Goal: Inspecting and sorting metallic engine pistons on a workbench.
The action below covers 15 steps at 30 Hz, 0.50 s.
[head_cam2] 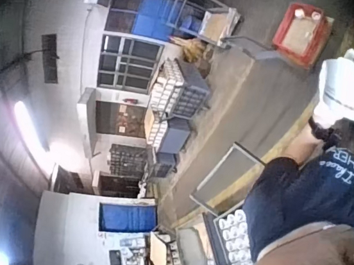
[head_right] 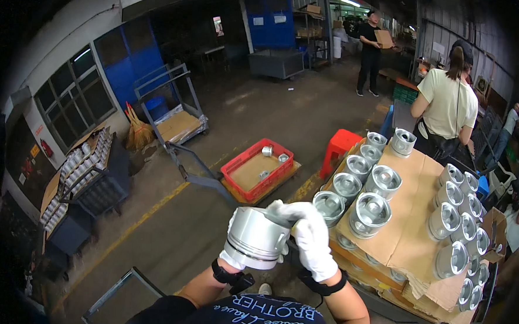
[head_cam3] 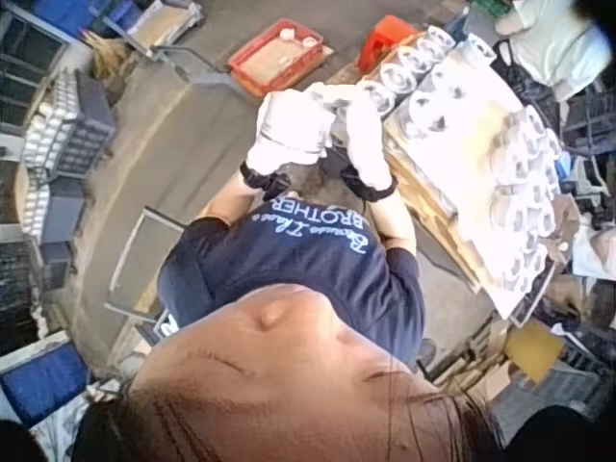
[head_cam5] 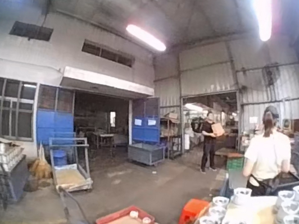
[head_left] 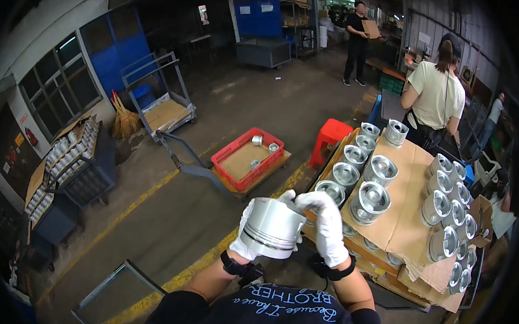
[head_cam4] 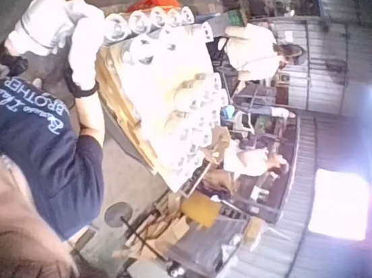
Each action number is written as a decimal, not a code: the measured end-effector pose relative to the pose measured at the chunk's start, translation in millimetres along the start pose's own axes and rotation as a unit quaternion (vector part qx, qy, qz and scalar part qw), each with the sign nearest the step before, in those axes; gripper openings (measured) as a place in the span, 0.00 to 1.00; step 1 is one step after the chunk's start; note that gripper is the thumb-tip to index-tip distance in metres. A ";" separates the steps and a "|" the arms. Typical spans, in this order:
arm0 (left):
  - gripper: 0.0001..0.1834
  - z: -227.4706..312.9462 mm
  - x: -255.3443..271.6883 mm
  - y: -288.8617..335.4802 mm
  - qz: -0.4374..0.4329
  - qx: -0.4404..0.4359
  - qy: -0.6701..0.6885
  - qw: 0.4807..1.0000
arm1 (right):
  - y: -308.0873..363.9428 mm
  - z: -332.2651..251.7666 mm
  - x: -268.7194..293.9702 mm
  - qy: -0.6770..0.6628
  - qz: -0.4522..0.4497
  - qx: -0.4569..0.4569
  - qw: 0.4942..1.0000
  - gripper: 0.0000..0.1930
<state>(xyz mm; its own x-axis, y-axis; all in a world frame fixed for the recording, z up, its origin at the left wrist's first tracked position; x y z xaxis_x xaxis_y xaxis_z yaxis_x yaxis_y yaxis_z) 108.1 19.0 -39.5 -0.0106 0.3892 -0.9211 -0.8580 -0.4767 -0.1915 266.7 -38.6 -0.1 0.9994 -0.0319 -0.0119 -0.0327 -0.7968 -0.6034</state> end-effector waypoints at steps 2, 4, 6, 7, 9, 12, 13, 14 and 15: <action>0.44 15.3 14.7 -3.1 0.029 -0.020 -0.002 0.999 | 8.9 4.2 10.1 -0.008 0.075 -0.054 0.996 0.32; 0.43 26.2 29.0 -4.7 0.081 -0.042 0.054 0.994 | 18.6 -2.9 7.3 -0.042 0.110 -0.053 0.992 0.35; 0.39 32.7 36.5 -5.8 0.005 -0.039 -0.075 0.996 | 29.5 -5.2 -1.7 -0.001 0.126 -0.102 0.987 0.34; 0.36 32.8 37.1 -7.1 -0.013 -0.041 -0.086 0.995 | 34.0 -3.7 -4.5 0.037 0.108 -0.079 0.990 0.33; 0.38 29.0 25.9 -11.5 -0.068 -0.028 -0.044 0.996 | 35.6 -4.8 -9.4 0.143 0.076 -0.018 0.987 0.32; 0.37 30.2 5.4 -7.6 -0.136 0.006 -0.014 0.991 | 16.2 -28.0 -26.3 0.306 0.002 0.095 0.947 0.33; 0.37 32.1 7.7 -4.3 0.003 -0.041 -0.375 0.926 | 19.5 -27.0 -28.4 0.346 -0.044 0.078 0.934 0.40; 0.36 36.0 6.1 0.8 0.143 -0.081 -0.677 0.717 | 21.4 -25.5 -33.2 0.353 -0.050 0.067 0.932 0.45; 0.36 35.1 0.6 2.8 0.144 -0.084 -0.677 0.717 | 23.4 -24.4 -37.1 0.352 -0.043 0.055 0.933 0.47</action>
<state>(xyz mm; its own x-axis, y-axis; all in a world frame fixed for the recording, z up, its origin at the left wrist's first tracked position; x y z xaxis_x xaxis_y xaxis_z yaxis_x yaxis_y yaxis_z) 87.6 45.6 -28.7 -0.7614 0.6097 0.2201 -0.6471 -0.7354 -0.2012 228.7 -70.8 5.6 0.7424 -0.3899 0.5449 0.0877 -0.7497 -0.6559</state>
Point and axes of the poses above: each hand's wrist, its own y-axis away from the middle knuckle, its own x-axis out of the back of the hand, z = x × y, the point moved 2 cm from there along -y, towards the middle knuckle, and after that the axes turned 6 degrees about -z, right-handed, at the moved point
